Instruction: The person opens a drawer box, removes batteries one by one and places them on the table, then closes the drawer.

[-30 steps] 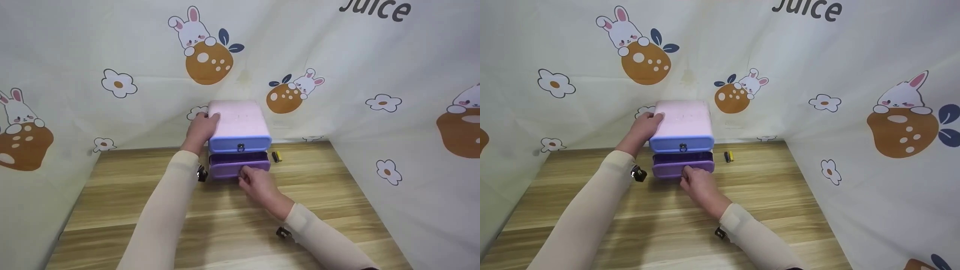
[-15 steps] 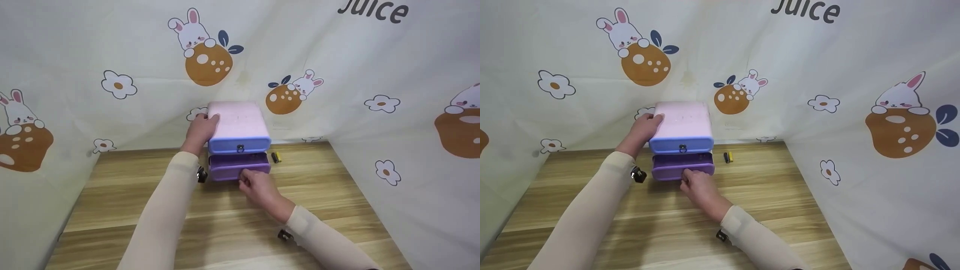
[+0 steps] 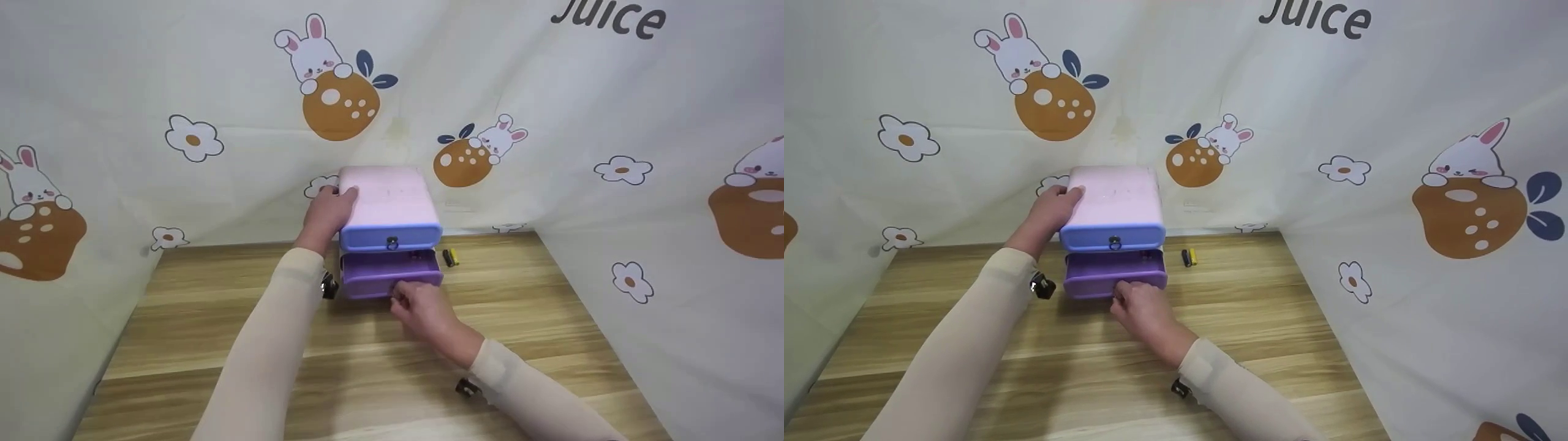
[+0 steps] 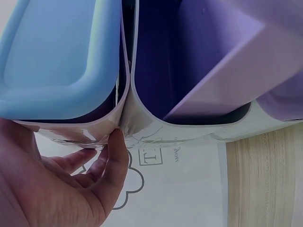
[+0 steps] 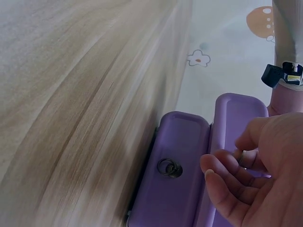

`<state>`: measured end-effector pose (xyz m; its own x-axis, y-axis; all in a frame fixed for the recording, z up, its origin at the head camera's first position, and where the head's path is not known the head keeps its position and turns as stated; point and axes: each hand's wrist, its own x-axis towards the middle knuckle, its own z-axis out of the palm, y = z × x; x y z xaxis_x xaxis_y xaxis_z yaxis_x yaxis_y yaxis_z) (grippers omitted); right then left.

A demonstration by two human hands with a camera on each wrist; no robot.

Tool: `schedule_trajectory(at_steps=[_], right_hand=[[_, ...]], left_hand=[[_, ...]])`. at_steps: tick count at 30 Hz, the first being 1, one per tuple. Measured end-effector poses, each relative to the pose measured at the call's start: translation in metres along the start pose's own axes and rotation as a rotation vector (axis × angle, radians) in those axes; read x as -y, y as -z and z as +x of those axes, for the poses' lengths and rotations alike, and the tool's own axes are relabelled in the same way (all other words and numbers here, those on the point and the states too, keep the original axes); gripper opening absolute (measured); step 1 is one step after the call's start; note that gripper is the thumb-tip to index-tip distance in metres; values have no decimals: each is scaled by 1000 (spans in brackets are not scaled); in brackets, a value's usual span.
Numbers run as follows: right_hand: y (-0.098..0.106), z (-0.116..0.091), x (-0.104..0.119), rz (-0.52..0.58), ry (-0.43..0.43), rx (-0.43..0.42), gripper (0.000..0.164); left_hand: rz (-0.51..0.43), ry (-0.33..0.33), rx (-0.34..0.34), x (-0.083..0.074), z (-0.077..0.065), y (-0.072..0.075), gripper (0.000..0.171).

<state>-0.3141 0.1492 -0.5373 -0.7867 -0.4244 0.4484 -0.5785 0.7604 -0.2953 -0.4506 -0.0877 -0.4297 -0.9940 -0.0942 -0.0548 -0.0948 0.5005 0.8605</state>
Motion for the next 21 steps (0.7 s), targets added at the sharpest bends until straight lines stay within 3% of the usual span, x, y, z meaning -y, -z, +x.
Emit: schedule_trajectory(at_steps=[21], right_hand=[[5, -8, 5, 25, -17, 27, 12]], left_hand=[[-5, 19, 11, -1, 0, 0, 82]])
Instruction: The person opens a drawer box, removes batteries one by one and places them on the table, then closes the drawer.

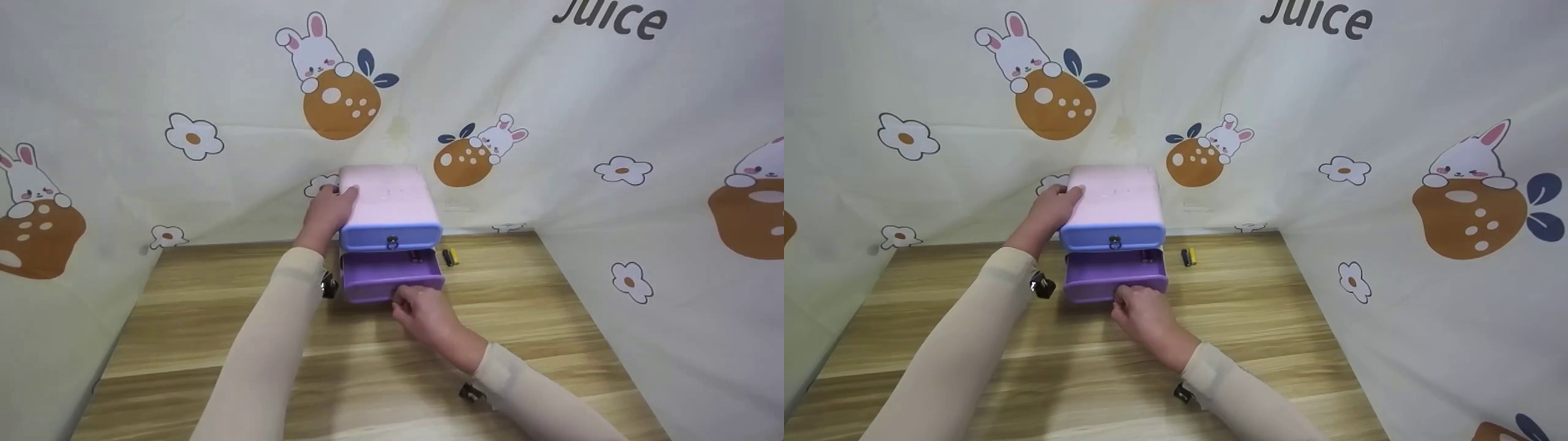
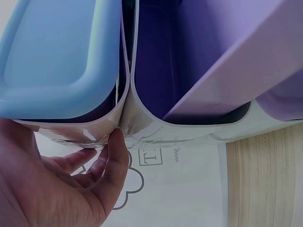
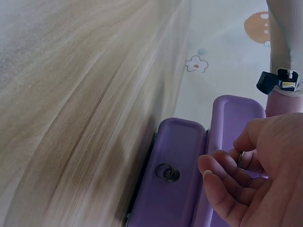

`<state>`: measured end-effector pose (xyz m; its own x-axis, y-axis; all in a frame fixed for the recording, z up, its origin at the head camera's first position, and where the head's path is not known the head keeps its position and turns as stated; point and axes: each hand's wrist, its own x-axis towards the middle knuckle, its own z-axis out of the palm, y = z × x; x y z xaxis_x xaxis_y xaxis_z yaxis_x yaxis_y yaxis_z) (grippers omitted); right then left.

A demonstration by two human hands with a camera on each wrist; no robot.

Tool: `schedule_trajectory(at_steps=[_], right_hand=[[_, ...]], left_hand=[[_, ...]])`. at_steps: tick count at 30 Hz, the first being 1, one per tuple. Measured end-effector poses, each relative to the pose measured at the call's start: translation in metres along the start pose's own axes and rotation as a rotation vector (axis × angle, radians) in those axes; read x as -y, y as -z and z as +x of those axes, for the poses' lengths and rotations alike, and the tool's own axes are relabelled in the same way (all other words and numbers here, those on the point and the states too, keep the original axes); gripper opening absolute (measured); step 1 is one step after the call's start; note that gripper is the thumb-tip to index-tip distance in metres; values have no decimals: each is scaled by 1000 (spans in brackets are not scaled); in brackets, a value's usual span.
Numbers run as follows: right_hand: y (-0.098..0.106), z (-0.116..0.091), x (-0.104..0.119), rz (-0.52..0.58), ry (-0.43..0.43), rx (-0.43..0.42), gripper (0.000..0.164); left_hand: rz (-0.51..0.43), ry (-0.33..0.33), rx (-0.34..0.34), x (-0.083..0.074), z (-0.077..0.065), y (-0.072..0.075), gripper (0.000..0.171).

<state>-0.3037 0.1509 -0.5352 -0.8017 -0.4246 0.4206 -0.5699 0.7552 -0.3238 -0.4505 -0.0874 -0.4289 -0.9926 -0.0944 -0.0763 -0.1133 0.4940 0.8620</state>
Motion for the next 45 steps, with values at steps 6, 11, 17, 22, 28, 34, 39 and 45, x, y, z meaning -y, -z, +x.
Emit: schedule_trajectory(at_steps=[6, 11, 17, 22, 28, 34, 39, 45], right_hand=[[2, -3, 1, -8, 6, 0, 12], [3, -5, 2, 15, -13, 32, 11], [5, -8, 4, 31, -41, 58, 11], [7, -9, 5, 33, -42, 61, 10], [7, -12, 6, 34, -39, 60, 11], [7, -15, 8, 28, 0, 29, 10], [7, -17, 9, 35, -1, 42, 10], [8, -18, 12, 42, -2, 54, 10]], left_hand=[[11, -20, -17, 1, 3, -2, 82], [15, -25, -22, 1, 4, -2, 82], [15, -20, -19, 1, 3, -2, 81], [-14, -7, -3, 0, 0, -1, 82], [-14, -18, -10, 0, 0, -1, 81], [-13, -21, -11, 1, -2, 0, 80], [-26, -15, -4, 0, -4, 1, 79], [-5, -33, -21, 1, -4, 0, 79]])
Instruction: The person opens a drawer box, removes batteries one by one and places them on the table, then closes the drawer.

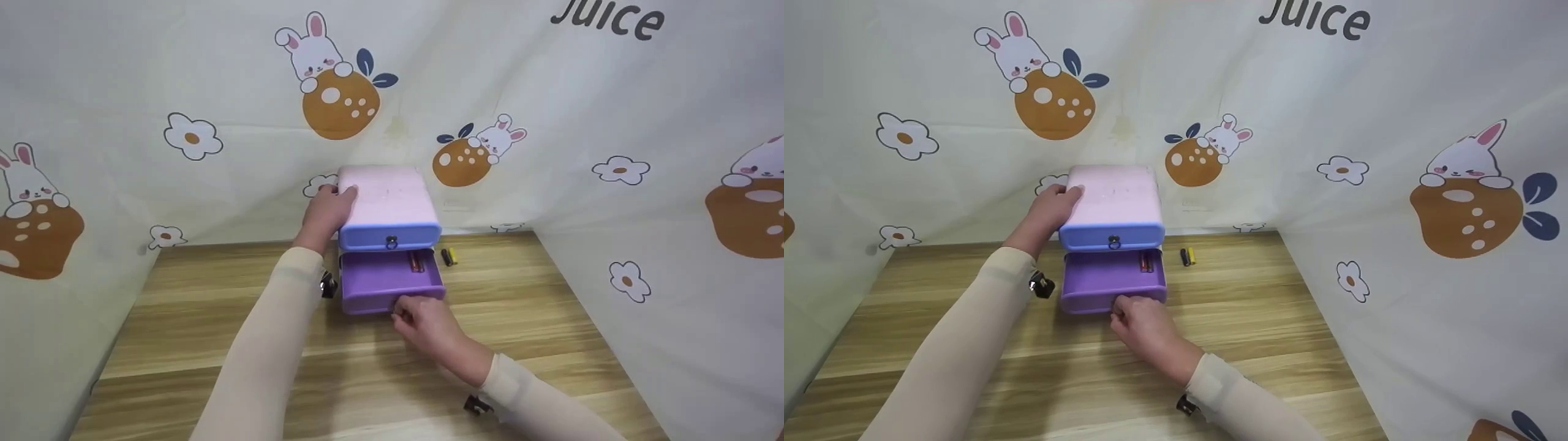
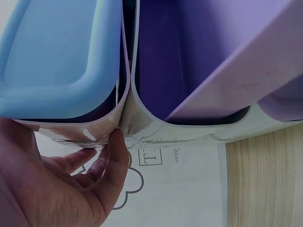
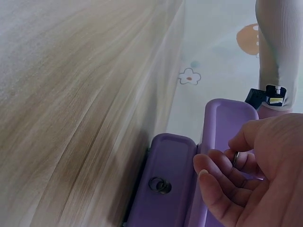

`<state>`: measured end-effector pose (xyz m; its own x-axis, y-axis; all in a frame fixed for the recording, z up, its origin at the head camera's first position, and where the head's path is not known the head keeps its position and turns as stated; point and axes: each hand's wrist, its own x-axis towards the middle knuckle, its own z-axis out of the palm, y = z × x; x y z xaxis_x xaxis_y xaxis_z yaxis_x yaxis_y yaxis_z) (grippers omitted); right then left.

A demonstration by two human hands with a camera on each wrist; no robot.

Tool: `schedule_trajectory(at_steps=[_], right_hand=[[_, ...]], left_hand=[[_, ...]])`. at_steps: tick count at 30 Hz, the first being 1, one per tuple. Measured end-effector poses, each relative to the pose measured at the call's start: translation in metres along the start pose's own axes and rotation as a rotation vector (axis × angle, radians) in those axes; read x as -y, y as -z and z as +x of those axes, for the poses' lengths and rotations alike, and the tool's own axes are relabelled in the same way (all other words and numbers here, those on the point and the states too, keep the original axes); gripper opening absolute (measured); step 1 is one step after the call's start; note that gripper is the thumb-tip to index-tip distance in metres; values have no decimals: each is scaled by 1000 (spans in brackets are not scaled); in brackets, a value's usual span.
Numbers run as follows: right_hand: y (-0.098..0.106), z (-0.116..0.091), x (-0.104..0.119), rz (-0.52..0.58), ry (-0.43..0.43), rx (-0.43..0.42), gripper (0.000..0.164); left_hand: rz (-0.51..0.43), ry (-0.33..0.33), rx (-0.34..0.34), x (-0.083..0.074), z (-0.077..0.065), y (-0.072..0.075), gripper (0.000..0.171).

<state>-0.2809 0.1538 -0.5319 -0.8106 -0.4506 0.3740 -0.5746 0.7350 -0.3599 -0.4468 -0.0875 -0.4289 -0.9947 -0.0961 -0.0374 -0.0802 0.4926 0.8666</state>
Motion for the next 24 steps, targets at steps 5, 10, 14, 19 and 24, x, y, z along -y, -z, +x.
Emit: schedule_trajectory(at_steps=[5, 10, 14, 19, 24], right_hand=[[0, -2, 2, 9, 1, 1, 11], [0, -5, 2, 5, 7, -4, 11], [0, -7, 3, 6, 2, -3, 12], [-1, -9, 4, 10, 3, -12, 12], [0, -11, 4, 14, -5, 0, 11]], left_hand=[[3, 3, -6, 0, 2, -1, 79], [6, 2, -1, 1, 2, -2, 78], [-3, 7, 6, 1, 1, -2, 79], [-10, 7, -2, 1, 2, -2, 79], [-19, 19, 13, 0, 2, -1, 79]])
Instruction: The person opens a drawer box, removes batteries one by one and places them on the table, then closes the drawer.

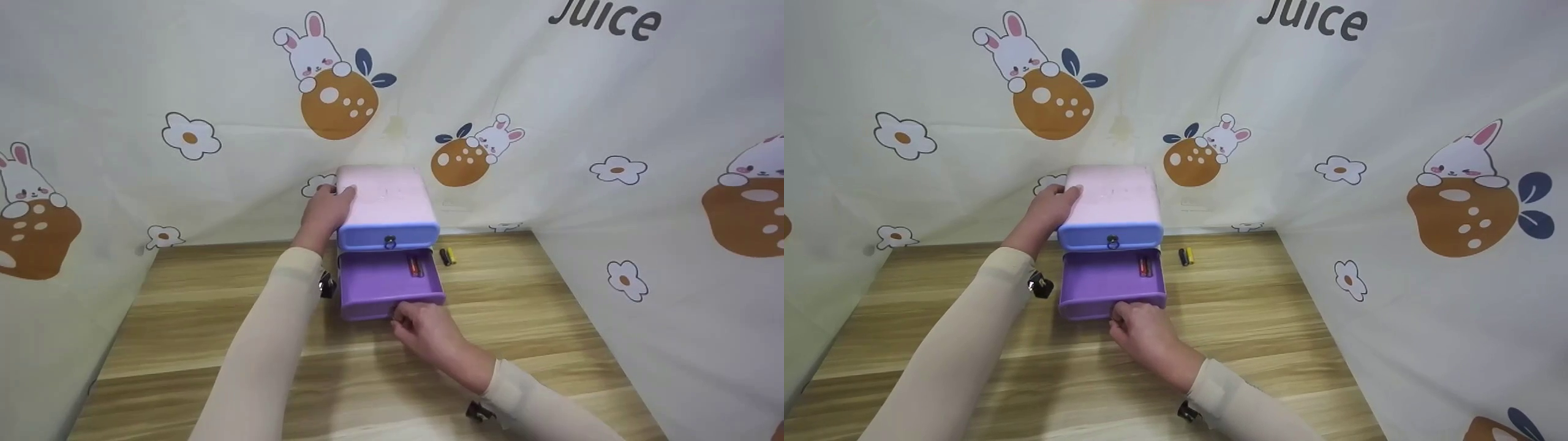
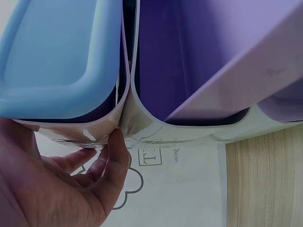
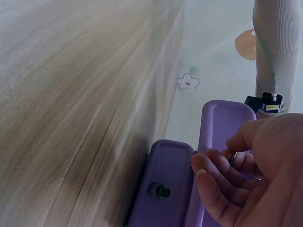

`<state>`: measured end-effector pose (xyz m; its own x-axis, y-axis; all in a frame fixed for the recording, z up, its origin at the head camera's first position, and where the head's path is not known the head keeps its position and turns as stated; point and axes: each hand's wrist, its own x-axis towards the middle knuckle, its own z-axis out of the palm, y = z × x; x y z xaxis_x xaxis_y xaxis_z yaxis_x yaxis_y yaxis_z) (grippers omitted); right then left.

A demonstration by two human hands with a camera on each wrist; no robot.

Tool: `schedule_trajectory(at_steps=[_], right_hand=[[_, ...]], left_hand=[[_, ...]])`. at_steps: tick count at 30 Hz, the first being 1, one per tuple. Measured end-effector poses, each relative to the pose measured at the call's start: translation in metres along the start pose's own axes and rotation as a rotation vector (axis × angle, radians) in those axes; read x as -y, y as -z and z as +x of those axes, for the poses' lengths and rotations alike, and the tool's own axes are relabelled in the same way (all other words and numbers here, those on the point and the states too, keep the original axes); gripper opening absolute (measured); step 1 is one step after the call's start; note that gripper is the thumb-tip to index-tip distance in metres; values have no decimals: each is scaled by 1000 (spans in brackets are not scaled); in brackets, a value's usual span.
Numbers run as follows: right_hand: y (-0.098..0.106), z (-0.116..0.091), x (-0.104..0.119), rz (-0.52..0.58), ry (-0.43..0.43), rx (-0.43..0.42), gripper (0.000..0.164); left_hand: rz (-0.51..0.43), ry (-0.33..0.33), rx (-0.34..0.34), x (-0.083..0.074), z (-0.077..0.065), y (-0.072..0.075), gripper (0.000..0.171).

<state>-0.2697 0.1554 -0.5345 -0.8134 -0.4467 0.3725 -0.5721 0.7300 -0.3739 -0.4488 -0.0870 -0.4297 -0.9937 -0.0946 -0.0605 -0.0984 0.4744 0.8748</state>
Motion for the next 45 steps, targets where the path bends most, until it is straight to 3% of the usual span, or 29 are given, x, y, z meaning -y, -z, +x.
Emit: schedule_trajectory(at_steps=[45], right_hand=[[6, -15, 6, 31, -1, 44, 13]], left_hand=[[9, -9, -1, 2, 1, -1, 80]])
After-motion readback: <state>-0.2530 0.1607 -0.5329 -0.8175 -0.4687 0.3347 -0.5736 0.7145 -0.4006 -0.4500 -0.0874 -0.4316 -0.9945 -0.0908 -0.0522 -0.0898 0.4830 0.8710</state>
